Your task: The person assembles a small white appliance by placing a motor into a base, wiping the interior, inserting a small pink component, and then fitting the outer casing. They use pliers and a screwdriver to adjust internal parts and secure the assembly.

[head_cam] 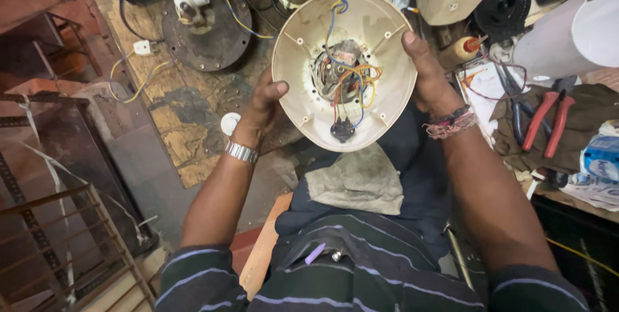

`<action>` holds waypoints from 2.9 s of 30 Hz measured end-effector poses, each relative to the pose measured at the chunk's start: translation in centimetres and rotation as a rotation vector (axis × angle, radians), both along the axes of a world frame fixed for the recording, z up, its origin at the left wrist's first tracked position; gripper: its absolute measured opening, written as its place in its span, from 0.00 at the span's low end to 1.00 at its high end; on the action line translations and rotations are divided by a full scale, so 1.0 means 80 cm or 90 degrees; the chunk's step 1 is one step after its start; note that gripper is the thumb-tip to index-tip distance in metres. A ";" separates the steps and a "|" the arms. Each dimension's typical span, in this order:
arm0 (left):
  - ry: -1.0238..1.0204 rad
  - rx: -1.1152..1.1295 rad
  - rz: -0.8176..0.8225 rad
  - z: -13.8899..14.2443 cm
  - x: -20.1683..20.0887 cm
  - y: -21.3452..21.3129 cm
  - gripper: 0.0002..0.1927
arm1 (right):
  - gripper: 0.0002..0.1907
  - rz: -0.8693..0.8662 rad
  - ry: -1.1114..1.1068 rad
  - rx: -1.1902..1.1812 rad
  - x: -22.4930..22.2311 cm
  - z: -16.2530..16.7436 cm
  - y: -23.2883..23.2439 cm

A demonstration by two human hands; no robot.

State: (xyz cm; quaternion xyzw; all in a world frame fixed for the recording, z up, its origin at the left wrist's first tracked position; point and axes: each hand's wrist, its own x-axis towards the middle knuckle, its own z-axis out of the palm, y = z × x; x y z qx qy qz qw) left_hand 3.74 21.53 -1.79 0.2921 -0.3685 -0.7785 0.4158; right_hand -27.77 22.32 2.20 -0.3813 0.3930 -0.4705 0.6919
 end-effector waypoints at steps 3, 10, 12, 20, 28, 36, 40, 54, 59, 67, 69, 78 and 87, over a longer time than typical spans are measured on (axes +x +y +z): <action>0.034 0.049 -0.025 0.003 0.000 0.000 0.49 | 0.44 0.011 -0.003 0.009 0.002 0.004 0.001; 0.056 0.052 -0.025 0.026 -0.005 -0.001 0.47 | 0.43 0.022 0.050 0.006 0.004 0.023 -0.003; 0.033 0.043 0.014 0.031 -0.005 0.003 0.47 | 0.42 -0.006 0.077 0.002 0.006 0.025 -0.003; 0.075 0.118 0.037 0.027 -0.011 0.011 0.47 | 0.40 0.019 -0.025 -0.036 0.004 0.020 0.007; 0.025 0.064 0.016 0.031 -0.006 0.016 0.50 | 0.40 -0.020 -0.020 -0.005 0.004 0.005 0.015; 0.001 0.034 0.000 0.015 -0.006 0.024 0.54 | 0.43 -0.050 -0.019 0.004 0.000 -0.011 0.035; -0.021 -0.040 -0.027 0.010 0.002 0.027 0.55 | 0.43 -0.041 -0.005 0.024 -0.009 -0.021 0.043; -0.116 -0.139 -0.015 -0.012 0.010 0.039 0.57 | 0.48 -0.034 0.015 0.039 -0.022 -0.031 0.066; -0.104 -0.142 -0.028 -0.008 0.009 0.038 0.58 | 0.49 -0.025 0.013 0.036 -0.021 -0.032 0.067; -0.077 -0.125 -0.024 -0.003 0.005 0.039 0.59 | 0.49 -0.040 0.015 0.034 -0.023 -0.036 0.068; -0.075 -0.124 -0.025 -0.004 0.004 0.040 0.60 | 0.49 -0.045 0.018 0.034 -0.023 -0.037 0.068; -0.064 -0.117 -0.029 -0.011 0.004 0.040 0.59 | 0.50 -0.038 0.001 0.029 -0.024 -0.040 0.069; -0.059 -0.140 -0.024 -0.011 0.002 0.041 0.58 | 0.48 -0.031 0.001 0.040 -0.027 -0.042 0.070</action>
